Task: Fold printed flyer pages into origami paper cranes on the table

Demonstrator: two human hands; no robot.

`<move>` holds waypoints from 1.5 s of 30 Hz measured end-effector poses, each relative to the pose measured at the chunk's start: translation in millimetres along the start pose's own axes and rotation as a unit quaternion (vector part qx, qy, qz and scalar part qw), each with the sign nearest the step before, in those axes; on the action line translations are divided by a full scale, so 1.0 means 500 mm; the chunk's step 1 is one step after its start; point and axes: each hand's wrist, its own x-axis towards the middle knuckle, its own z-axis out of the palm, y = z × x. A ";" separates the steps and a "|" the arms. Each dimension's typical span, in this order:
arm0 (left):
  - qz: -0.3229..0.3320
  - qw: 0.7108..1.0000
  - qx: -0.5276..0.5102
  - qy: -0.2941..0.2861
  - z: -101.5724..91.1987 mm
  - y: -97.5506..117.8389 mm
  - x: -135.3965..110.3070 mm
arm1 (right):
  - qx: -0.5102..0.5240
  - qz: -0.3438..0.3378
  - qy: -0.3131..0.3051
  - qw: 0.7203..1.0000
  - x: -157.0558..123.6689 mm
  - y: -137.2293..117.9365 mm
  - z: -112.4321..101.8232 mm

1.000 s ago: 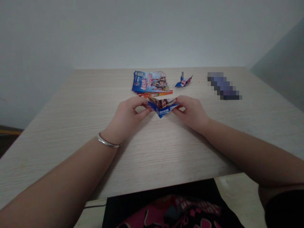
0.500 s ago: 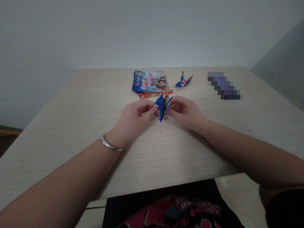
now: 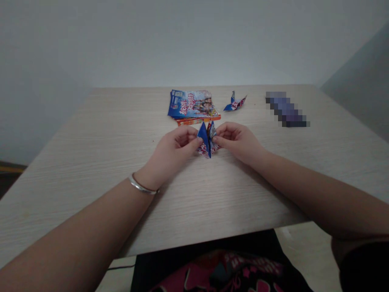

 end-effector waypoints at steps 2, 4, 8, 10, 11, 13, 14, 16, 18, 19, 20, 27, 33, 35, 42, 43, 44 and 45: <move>0.000 1.000 0.009 0.000 -0.002 0.004 0.002 | -0.001 -0.009 0.006 1.000 -0.003 -0.001 0.003; 0.001 1.000 0.024 -0.002 -0.004 0.006 0.002 | 0.006 -0.018 0.012 1.000 -0.005 -0.003 0.006; -0.004 0.998 0.054 -0.011 -0.003 0.008 -0.002 | 0.003 -0.027 0.010 1.000 -0.006 -0.009 0.010; -0.006 0.999 0.045 -0.015 0.001 0.008 -0.003 | -0.007 -0.026 0.005 1.000 -0.005 -0.011 0.011; -0.006 0.999 0.030 -0.013 0.003 0.008 -0.003 | -0.011 -0.023 0.004 1.000 -0.005 -0.011 0.012; -0.002 1.000 -0.004 -0.001 0.006 0.008 -0.002 | -0.013 -0.015 0.004 1.000 -0.004 -0.010 0.012; -0.001 1.000 -0.015 0.006 0.007 0.008 -0.001 | -0.011 -0.011 0.003 1.000 -0.003 -0.009 0.012; 0.001 1.000 -0.012 0.012 0.007 0.008 0.001 | -0.004 -0.010 0.003 1.000 -0.002 -0.009 0.012; 0.001 1.000 0.008 0.012 0.005 0.008 0.001 | 0.004 -0.013 0.004 1.000 -0.003 -0.010 0.014; 0.003 1.000 0.016 0.012 0.004 0.008 0.001 | 0.005 -0.015 0.004 1.000 -0.003 -0.011 0.014; 0.004 1.000 0.022 0.011 0.004 0.008 0.000 | 0.005 -0.017 0.003 1.000 -0.004 -0.013 0.015; 0.021 1.000 0.014 0.014 0.015 0.021 -0.005 | 0.008 -0.027 -0.024 0.999 -0.005 -0.023 0.018; 0.029 0.998 -0.011 0.050 0.021 0.036 -0.008 | 0.008 -0.032 -0.022 0.999 -0.005 -0.026 0.027; 0.023 0.998 -0.018 0.052 0.023 0.038 -0.010 | 0.019 -0.035 -0.013 0.999 -0.007 -0.028 0.032; 0.009 0.998 -0.020 0.053 0.026 0.037 -0.010 | 0.024 -0.031 -0.003 0.999 -0.011 -0.034 0.033; 0.010 0.998 -0.018 0.051 0.026 0.037 -0.009 | 0.024 -0.033 -0.002 0.999 -0.011 -0.035 0.033; 0.012 0.999 -0.016 0.051 0.026 0.037 -0.010 | 0.022 -0.037 0.001 0.999 -0.011 -0.036 0.034; 0.015 0.999 -0.013 0.050 0.026 0.038 -0.010 | 0.020 -0.042 0.004 0.999 -0.012 -0.038 0.035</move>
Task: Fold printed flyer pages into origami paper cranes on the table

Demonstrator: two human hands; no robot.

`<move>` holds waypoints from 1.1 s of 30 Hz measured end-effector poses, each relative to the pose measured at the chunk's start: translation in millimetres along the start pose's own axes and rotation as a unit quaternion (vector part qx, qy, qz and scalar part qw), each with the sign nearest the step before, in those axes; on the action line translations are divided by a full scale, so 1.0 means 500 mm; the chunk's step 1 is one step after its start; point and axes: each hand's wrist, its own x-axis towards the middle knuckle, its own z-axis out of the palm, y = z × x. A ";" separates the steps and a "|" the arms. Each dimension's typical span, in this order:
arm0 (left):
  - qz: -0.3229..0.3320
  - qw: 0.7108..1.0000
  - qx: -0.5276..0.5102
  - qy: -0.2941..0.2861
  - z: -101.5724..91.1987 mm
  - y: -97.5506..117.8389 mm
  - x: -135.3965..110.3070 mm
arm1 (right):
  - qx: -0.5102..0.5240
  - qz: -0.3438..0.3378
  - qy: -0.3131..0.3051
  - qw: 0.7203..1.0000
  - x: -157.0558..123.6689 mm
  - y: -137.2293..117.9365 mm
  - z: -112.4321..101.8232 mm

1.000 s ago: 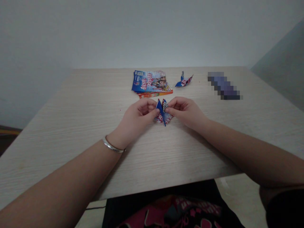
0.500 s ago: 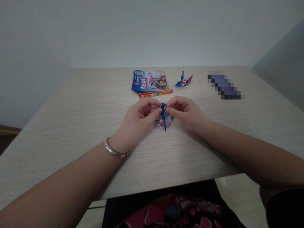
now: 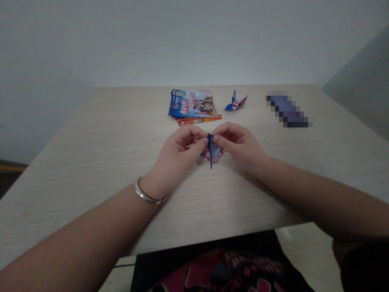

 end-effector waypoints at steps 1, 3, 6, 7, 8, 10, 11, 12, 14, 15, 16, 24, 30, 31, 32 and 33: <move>0.006 1.000 0.005 0.000 0.000 0.001 -0.001 | -0.005 -0.004 0.004 1.000 0.000 -0.001 0.002; 0.027 0.999 0.026 0.004 0.000 0.004 -0.003 | -0.017 -0.007 0.004 1.000 -0.001 -0.004 0.006; 0.074 0.994 0.084 0.010 -0.001 0.007 -0.007 | -0.033 -0.022 -0.017 0.999 -0.003 -0.010 0.012; 0.090 0.990 0.104 0.010 -0.001 0.008 -0.008 | -0.040 -0.036 -0.022 0.998 -0.004 -0.012 0.013; 0.102 0.988 0.118 0.009 -0.001 0.009 -0.008 | -0.048 -0.053 -0.023 0.997 -0.006 -0.014 0.014; 0.111 0.986 0.125 0.003 -0.001 0.011 -0.008 | -0.067 -0.083 -0.012 0.994 -0.008 -0.017 0.015; 0.108 0.987 0.120 -0.002 -0.001 0.011 -0.007 | -0.074 -0.094 -0.004 0.993 -0.010 -0.018 0.015; 0.101 0.989 0.109 -0.007 0.000 0.011 -0.006 | -0.078 -0.102 0.004 0.992 -0.010 -0.019 0.014; 0.090 0.993 0.079 -0.015 0.001 0.007 -0.004 | -0.082 -0.113 0.022 0.990 -0.011 -0.017 0.012; 0.085 0.994 0.063 -0.021 0.001 0.004 -0.003 | -0.083 -0.116 0.032 0.989 -0.010 -0.015 0.010; 0.080 0.995 0.047 -0.027 0.001 -0.001 -0.001 | -0.084 -0.115 0.040 0.989 -0.009 -0.012 0.009; 0.019 1.000 -0.010 -0.019 -0.004 -0.026 0.008 | -0.033 -0.020 -0.006 0.999 0.000 0.020 -0.001; 0.014 0.999 0.010 -0.030 -0.008 -0.021 0.009 | 0.003 0.011 -0.030 0.999 0.006 0.023 0.000; 0.010 0.999 0.012 -0.034 -0.009 -0.022 0.008 | 0.009 0.017 -0.031 0.999 0.007 0.023 0.000; 0.005 0.999 0.008 -0.039 -0.009 -0.024 0.008 | 0.014 0.023 -0.030 0.999 0.008 0.024 0.000; -0.002 0.999 -0.003 -0.047 -0.009 -0.026 0.007 | 0.016 0.028 -0.025 0.999 0.008 0.025 0.000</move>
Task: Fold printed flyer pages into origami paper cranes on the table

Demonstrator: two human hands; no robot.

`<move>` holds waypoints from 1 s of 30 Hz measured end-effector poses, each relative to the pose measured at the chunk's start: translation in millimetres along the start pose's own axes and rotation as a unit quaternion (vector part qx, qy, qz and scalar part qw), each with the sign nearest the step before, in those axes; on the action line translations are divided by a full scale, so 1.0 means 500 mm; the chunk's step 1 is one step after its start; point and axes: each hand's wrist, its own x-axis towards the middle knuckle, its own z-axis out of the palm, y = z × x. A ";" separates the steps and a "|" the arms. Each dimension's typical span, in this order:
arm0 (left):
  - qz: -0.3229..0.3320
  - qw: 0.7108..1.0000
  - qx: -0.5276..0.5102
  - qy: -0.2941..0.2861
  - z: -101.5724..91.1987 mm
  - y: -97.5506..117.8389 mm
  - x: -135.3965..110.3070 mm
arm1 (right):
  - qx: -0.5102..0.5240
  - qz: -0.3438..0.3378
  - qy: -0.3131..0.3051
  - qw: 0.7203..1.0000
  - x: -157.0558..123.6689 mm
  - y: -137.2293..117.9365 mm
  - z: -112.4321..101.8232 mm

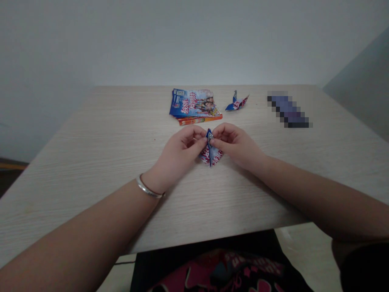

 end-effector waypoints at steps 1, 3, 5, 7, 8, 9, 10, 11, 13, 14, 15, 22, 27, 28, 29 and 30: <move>-0.009 1.000 -0.017 -0.010 0.001 -0.002 -0.001 | -0.003 0.005 0.008 1.000 0.001 0.001 -0.001; -0.030 0.997 -0.055 -0.038 0.003 -0.008 -0.003 | -0.023 0.018 0.027 0.999 0.002 0.002 -0.003; -0.048 0.994 -0.079 -0.062 0.006 -0.013 -0.004 | -0.057 0.032 0.035 0.997 0.002 0.002 -0.006; -0.058 0.993 -0.078 -0.074 0.007 -0.018 -0.004 | -0.088 0.044 0.036 0.995 0.002 0.003 -0.009; -0.062 0.993 -0.067 -0.073 0.006 -0.020 -0.004 | -0.099 0.049 0.036 0.993 0.002 0.004 -0.010; -0.065 0.994 -0.049 -0.068 0.006 -0.022 -0.004 | -0.109 0.053 0.037 0.992 0.001 0.004 -0.011; -0.066 0.996 -0.026 -0.062 0.004 -0.024 -0.004 | -0.117 0.056 0.039 0.991 0.001 0.005 -0.011; -0.068 0.996 -0.002 -0.056 0.003 -0.025 -0.004 | -0.125 0.056 0.041 0.990 0.001 0.006 -0.012; -0.075 0.996 0.025 -0.052 -0.001 -0.029 -0.005 | -0.146 0.050 0.047 0.987 0.002 0.007 -0.013; -0.080 0.995 0.021 -0.057 -0.003 -0.030 -0.005 | -0.157 0.044 0.051 0.985 0.002 0.007 -0.014; -0.086 0.994 0.008 -0.064 -0.004 -0.031 -0.006 | -0.168 0.039 0.056 0.983 0.002 0.006 -0.015; -0.112 0.992 -0.008 -0.064 -0.008 -0.030 -0.004 | -0.181 0.028 0.058 0.981 0.004 0.010 -0.021; -0.075 0.995 0.031 -0.054 -0.012 -0.037 -0.001 | -0.197 0.021 0.032 0.980 0.001 0.014 -0.024; -0.058 0.995 0.055 -0.056 -0.014 -0.040 -0.001 | -0.206 0.021 0.026 0.978 0.000 0.012 -0.024; -0.035 0.993 0.095 -0.056 -0.016 -0.042 0.000 | -0.215 0.022 0.020 0.976 0.000 0.010 -0.024; -0.009 0.987 0.148 -0.056 -0.019 -0.043 0.001 | -0.227 0.025 0.015 0.973 -0.001 0.008 -0.023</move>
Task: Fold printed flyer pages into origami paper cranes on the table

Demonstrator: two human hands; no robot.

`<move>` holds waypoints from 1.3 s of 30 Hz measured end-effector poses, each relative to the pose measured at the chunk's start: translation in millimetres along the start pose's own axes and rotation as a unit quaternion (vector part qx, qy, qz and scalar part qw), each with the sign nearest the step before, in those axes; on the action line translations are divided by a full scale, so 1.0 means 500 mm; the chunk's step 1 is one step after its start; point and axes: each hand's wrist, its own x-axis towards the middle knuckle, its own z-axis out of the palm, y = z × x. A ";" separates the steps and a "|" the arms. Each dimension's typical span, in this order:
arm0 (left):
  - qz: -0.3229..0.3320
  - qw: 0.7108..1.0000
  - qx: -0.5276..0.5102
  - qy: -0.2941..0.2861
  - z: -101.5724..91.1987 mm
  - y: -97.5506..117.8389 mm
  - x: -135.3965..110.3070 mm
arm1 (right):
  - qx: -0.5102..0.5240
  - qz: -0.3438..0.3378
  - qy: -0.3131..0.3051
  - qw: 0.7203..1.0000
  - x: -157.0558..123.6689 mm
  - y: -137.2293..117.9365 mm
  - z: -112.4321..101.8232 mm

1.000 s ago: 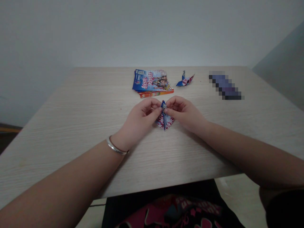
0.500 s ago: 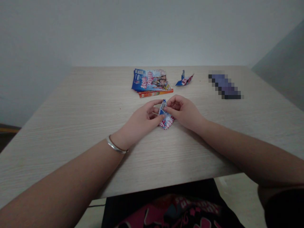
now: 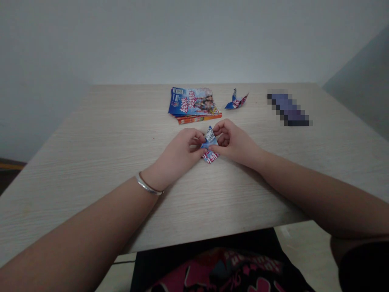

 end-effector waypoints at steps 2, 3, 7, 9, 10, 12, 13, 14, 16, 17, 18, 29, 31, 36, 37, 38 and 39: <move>0.051 0.992 0.113 0.004 -0.004 -0.003 0.001 | -0.033 0.001 -0.007 0.999 0.001 -0.002 0.000; 0.073 0.985 0.154 -0.001 -0.006 -0.005 0.002 | -0.052 -0.001 -0.008 0.999 0.001 -0.002 0.000; 0.130 0.966 0.223 -0.012 -0.012 -0.011 0.001 | -0.125 -0.044 0.024 0.991 0.005 0.004 0.001; 0.144 0.958 0.246 -0.013 -0.015 -0.013 -0.001 | -0.161 -0.084 0.031 0.983 0.006 0.008 -0.001; 0.147 0.955 0.256 -0.019 -0.017 -0.013 -0.002 | -0.176 -0.105 0.024 0.979 0.006 0.010 -0.002; 0.146 0.951 0.271 -0.035 -0.020 -0.013 -0.003 | -0.197 -0.137 -0.005 0.971 0.005 0.012 -0.006; 0.144 0.949 0.278 -0.040 -0.022 -0.012 -0.003 | -0.204 -0.147 -0.020 0.968 0.004 0.012 -0.008; 0.143 0.947 0.285 -0.044 -0.023 -0.012 -0.003 | -0.212 -0.153 -0.030 0.965 0.004 0.013 -0.009; 0.144 0.943 0.297 -0.051 -0.025 -0.010 -0.002 | -0.234 -0.160 -0.040 0.958 0.003 0.013 -0.012; 0.144 0.940 0.304 -0.054 -0.025 -0.009 -0.002 | -0.245 -0.162 -0.043 0.955 0.002 0.014 -0.013; 0.145 0.937 0.312 -0.056 -0.026 -0.009 -0.002 | -0.256 -0.164 -0.046 0.952 0.003 0.015 -0.014; 0.146 0.929 0.334 -0.057 -0.026 -0.011 -0.005 | -0.327 -0.152 -0.075 0.930 0.010 0.019 -0.011; 0.147 0.929 0.333 -0.058 -0.026 -0.013 -0.005 | -0.321 -0.150 -0.080 0.932 0.011 0.020 -0.012; 0.147 0.929 0.334 -0.060 -0.028 -0.010 -0.006 | -0.281 -0.140 -0.084 0.946 0.013 0.019 -0.019; 0.150 0.929 0.331 -0.065 -0.029 -0.008 -0.006 | -0.268 -0.145 -0.085 0.949 0.012 0.018 -0.020; 0.154 0.930 0.326 -0.073 -0.030 -0.004 -0.007 | -0.256 -0.150 -0.085 0.951 0.010 0.017 -0.021; 0.155 0.932 0.319 -0.077 -0.031 0.000 -0.007 | -0.245 -0.152 -0.077 0.954 0.008 0.015 -0.022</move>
